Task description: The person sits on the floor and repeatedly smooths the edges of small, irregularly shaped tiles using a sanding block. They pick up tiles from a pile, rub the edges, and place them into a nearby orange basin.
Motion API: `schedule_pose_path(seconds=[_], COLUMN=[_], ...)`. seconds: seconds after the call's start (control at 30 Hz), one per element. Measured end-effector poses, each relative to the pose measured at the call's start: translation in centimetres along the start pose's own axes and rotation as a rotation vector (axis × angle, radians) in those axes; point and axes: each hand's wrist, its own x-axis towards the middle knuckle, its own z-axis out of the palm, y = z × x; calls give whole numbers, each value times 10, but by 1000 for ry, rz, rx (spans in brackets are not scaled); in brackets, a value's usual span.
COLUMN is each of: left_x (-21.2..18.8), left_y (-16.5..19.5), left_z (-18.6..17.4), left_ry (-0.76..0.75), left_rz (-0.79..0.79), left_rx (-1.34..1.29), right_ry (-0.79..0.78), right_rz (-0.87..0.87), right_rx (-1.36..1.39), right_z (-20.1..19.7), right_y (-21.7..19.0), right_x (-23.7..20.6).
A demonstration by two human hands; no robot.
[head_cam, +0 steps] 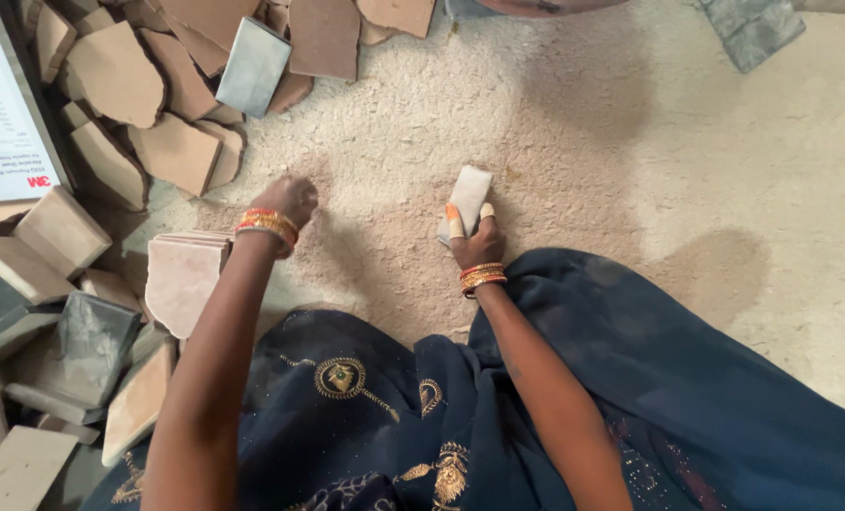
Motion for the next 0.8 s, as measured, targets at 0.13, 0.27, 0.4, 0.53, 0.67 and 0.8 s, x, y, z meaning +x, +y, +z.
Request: schedule_pose_path(seconds=[0.13,0.27,0.4,0.53,0.67,0.8], left_x=[26,49,91,141,189,217], left_y=[19,67,145,235,321,368], left_z=[-13,-29,-49,-75,-97,-102], left_ry=[115,268,557,805,507,290], left_rz=[55,205,411,733,576,583], left_rx=[-19,5,-12,-69,307,556], right_ry=[-32,43,-41,-8,-55,-39], right_rz=[2,-99,4,-64,-2,-4], right_rx=[-30,-89,-28,-48,-70,-41], right_z=[2,4,4,4,5,3], right_y=[2,2,1,0,-1,-7], right_x=[-2,-4,-7,-10,-11,-10])
